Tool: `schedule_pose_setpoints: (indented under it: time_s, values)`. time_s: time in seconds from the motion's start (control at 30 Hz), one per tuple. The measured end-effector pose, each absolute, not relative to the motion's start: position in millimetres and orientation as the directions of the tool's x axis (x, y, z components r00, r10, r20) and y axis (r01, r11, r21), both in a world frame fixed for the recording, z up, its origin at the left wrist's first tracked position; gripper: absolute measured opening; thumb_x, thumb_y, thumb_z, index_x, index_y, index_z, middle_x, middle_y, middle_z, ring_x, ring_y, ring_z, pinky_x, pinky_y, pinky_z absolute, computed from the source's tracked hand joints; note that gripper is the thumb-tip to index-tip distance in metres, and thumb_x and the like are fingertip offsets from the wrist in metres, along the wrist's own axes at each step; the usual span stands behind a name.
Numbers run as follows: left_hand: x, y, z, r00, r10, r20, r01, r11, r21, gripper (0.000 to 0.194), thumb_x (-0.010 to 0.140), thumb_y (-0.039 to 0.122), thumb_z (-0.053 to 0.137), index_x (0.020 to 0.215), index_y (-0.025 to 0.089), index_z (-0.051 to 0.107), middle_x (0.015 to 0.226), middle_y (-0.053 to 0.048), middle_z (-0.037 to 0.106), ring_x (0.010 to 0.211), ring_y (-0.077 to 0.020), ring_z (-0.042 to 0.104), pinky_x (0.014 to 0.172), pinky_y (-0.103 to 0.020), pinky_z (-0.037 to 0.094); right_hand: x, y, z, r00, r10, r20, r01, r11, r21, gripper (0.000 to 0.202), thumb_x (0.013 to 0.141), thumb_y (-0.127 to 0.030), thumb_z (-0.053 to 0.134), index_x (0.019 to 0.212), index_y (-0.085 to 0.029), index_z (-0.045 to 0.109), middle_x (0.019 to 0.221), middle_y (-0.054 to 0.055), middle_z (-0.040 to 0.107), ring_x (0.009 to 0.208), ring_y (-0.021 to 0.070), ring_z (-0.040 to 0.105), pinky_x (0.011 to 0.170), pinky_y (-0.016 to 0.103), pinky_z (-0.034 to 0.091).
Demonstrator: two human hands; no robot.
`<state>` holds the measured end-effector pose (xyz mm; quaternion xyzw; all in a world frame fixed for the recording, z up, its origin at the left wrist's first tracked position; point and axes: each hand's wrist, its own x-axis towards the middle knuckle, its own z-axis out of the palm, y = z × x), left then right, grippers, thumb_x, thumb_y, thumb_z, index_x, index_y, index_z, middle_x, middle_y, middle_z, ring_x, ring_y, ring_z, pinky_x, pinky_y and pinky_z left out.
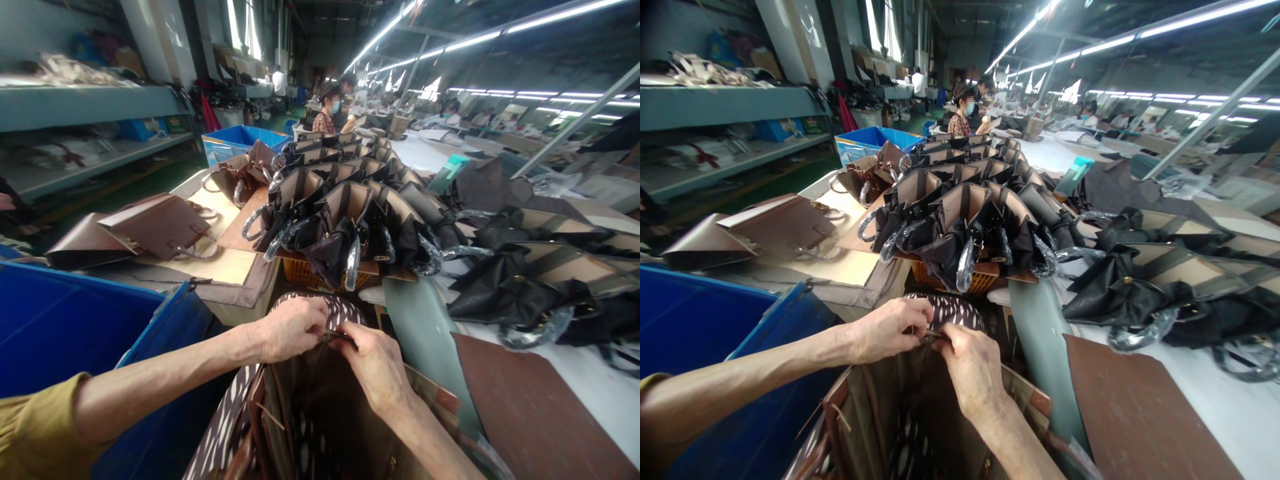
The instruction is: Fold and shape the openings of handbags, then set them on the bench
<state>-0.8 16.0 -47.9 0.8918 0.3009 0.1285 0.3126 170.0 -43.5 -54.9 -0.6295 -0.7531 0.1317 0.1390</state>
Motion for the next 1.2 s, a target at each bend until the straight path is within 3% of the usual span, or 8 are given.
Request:
schedule_pose_setpoints:
  time_s: [0.17, 0.43, 0.83, 1.07, 1.2]
  values:
    - [-0.6, 14.2, -46.9, 0.772, 0.633, 0.054, 0.44, -0.594, 0.674, 0.011, 0.06, 0.005, 0.045, 0.057, 0.015, 0.044, 0.08, 0.001, 0.053, 0.071, -0.0099, 0.047, 0.066, -0.018, 0.036, 171.4, -43.1, -59.9, -0.178, 0.981, 0.082, 0.908, 0.196, -0.371, 0.01, 0.08, -0.022, 0.054, 0.082, -0.026, 0.063, 0.079, -0.003, 0.069, 0.074, 0.0156, 0.062, 0.063, 0.023, 0.036]
    - [0.3, 14.0, -42.9, 0.662, 0.745, -0.086, 0.612, -0.47, 0.636, 0.007, 0.059, 0.01, 0.043, 0.054, 0.015, 0.042, 0.06, 0.002, 0.049, 0.061, -0.0103, 0.044, 0.058, -0.02, 0.031, 167.9, -41.7, -56.2, -0.23, 0.968, 0.103, 0.896, 0.252, -0.367, 0.013, 0.083, -0.023, 0.052, 0.081, -0.026, 0.064, 0.077, -0.003, 0.069, 0.07, 0.0136, 0.061, 0.061, 0.022, 0.035]
    - [1.5, 15.5, -53.1, 0.607, 0.792, -0.062, 0.625, -0.429, 0.652, 0.007, 0.058, 0.012, 0.044, 0.053, 0.015, 0.047, 0.055, 0.003, 0.048, 0.056, -0.0098, 0.042, 0.053, -0.021, 0.028, 168.2, -41.3, -64.8, -0.246, 0.959, 0.138, 0.932, 0.273, -0.236, 0.017, 0.085, -0.024, 0.049, 0.077, -0.025, 0.064, 0.073, -0.002, 0.068, 0.065, 0.0139, 0.058, 0.059, 0.023, 0.031]
    - [3.4, 17.1, -56.6, 0.572, 0.815, -0.094, 0.658, -0.387, 0.646, 0.007, 0.056, 0.011, 0.045, 0.051, 0.015, 0.048, 0.054, 0.003, 0.048, 0.055, -0.0097, 0.042, 0.051, -0.021, 0.026, 165.4, -40.2, -59.8, -0.227, 0.966, 0.126, 0.917, 0.256, -0.305, 0.017, 0.084, -0.022, 0.049, 0.078, -0.025, 0.065, 0.072, -0.002, 0.067, 0.067, 0.013, 0.06, 0.06, 0.023, 0.033]
    - [4.9, 17.4, -58.7, 0.57, 0.816, -0.1, 0.66, -0.382, 0.647, 0.007, 0.057, 0.011, 0.046, 0.051, 0.015, 0.049, 0.054, 0.003, 0.048, 0.055, -0.0099, 0.043, 0.052, -0.021, 0.028, 161.2, -38.5, -51.0, -0.209, 0.975, 0.073, 0.918, 0.221, -0.329, 0.015, 0.082, -0.019, 0.05, 0.077, -0.024, 0.064, 0.08, 0.0, 0.068, 0.078, 0.0154, 0.062, 0.064, 0.023, 0.036]
